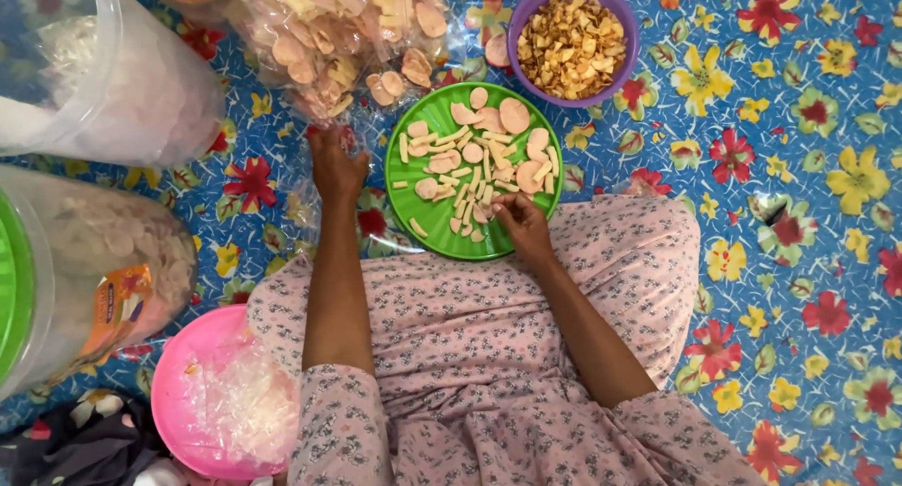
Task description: Sorting and peeling small food items from a plate into a pile while sitting on the floor.
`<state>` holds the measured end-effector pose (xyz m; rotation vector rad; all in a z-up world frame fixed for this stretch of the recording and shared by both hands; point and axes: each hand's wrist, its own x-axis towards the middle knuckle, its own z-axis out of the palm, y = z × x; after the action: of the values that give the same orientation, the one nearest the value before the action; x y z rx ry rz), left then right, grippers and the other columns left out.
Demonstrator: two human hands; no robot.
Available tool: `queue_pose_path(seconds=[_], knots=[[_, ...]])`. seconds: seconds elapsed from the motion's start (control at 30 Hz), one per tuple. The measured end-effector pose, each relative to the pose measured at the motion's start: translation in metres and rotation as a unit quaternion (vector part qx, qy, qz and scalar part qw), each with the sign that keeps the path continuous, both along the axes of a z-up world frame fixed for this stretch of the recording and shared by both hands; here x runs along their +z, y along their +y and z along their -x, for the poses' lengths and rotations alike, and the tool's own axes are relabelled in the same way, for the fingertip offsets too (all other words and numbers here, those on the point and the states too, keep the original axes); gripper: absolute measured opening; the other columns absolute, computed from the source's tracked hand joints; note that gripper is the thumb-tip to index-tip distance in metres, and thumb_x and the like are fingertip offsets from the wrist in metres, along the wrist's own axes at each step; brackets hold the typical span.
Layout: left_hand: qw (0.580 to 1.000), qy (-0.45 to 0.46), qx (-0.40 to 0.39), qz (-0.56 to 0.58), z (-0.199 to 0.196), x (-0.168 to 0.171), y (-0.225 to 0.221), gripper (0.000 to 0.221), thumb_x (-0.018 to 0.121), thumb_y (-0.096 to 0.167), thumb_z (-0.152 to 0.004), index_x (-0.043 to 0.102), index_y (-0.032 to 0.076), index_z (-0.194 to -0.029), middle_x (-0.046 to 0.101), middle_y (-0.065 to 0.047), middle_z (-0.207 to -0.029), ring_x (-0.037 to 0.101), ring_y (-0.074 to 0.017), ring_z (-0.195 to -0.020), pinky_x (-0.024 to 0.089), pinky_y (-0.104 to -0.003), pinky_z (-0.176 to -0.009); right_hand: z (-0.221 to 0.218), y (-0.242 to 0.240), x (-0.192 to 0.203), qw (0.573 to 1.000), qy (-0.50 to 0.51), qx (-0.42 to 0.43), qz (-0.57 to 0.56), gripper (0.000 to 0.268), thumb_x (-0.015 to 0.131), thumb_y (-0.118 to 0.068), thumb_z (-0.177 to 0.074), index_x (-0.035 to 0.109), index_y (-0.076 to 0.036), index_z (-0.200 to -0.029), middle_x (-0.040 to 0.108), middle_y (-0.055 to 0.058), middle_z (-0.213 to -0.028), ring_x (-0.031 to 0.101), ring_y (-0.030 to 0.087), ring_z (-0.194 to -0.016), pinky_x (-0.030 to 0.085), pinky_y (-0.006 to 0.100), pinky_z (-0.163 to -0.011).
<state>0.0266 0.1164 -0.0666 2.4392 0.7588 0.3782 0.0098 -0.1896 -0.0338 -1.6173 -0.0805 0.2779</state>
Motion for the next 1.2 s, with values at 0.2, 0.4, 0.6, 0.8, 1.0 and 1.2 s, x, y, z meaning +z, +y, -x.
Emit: queue_pose_path(seconds=[0.2, 0.4, 0.6, 0.8, 1.0, 1.2], knots=[[0.999, -0.019, -0.028, 0.02, 0.001, -0.001, 0.003, 0.058, 0.082, 0.006, -0.061, 0.055, 0.007, -0.112, 0.052, -0.016, -0.107, 0.057, -0.0395, -0.1, 0.049, -0.048, -0.085, 0.0, -0.001, -0.003, 1.0, 0.007, 0.003, 0.005, 0.009, 0.067, -0.013, -0.085, 0.067, -0.009, -0.094, 0.06, 0.0, -0.074, 0.052, 0.006, -0.068, 0.044, 0.021, -0.063], [0.999, -0.002, -0.025, 0.039, -0.005, -0.025, 0.015, 0.041, 0.084, 0.014, -0.061, 0.062, 0.008, -0.095, 0.06, -0.009, -0.085, 0.061, -0.0329, -0.087, 0.05, -0.042, -0.078, -0.002, 0.0, -0.004, 1.0, 0.015, 0.007, 0.011, 0.008, 0.067, -0.014, -0.086, 0.066, -0.01, -0.094, 0.061, 0.0, -0.075, 0.053, 0.007, -0.069, 0.044, 0.022, -0.064], [0.997, -0.067, -0.041, -0.021, -0.003, -0.033, 0.021, 0.014, 0.071, 0.007, -0.073, 0.06, 0.01, -0.08, 0.056, -0.011, -0.09, 0.059, -0.0341, -0.089, 0.05, -0.04, -0.078, -0.002, 0.001, -0.005, 1.0, 0.008, 0.011, 0.017, 0.009, 0.067, -0.013, -0.086, 0.066, -0.01, -0.094, 0.061, 0.001, -0.074, 0.053, 0.008, -0.069, 0.045, 0.022, -0.065], [0.993, -0.052, -0.102, -0.02, -0.005, 0.0, 0.01, 0.006, 0.055, 0.0, -0.084, 0.053, 0.005, -0.087, 0.051, -0.012, -0.087, 0.057, -0.037, -0.089, 0.049, -0.042, -0.075, -0.002, 0.0, -0.007, 1.0, 0.012, 0.013, 0.015, 0.009, 0.067, -0.014, -0.086, 0.066, -0.01, -0.094, 0.061, 0.0, -0.075, 0.054, 0.007, -0.07, 0.045, 0.022, -0.065], [0.994, -0.047, -0.095, -0.019, -0.004, -0.025, 0.018, 0.013, 0.061, -0.002, -0.076, 0.054, 0.005, -0.083, 0.054, -0.015, -0.085, 0.057, -0.0397, -0.087, 0.048, -0.046, -0.079, -0.001, -0.001, -0.006, 1.0, 0.011, 0.014, 0.014, 0.009, 0.066, -0.013, -0.086, 0.066, -0.01, -0.094, 0.061, 0.001, -0.075, 0.054, 0.008, -0.071, 0.046, 0.023, -0.066], [0.997, -0.036, -0.067, 0.017, -0.003, -0.02, 0.018, 0.013, 0.062, 0.004, -0.08, 0.052, 0.013, -0.078, 0.052, -0.007, -0.081, 0.058, -0.0333, -0.084, 0.048, -0.043, -0.077, -0.002, -0.002, -0.016, 1.0, 0.003, 0.014, 0.02, 0.009, 0.066, -0.013, -0.086, 0.066, -0.01, -0.094, 0.062, 0.002, -0.074, 0.055, 0.008, -0.071, 0.047, 0.023, -0.066]])
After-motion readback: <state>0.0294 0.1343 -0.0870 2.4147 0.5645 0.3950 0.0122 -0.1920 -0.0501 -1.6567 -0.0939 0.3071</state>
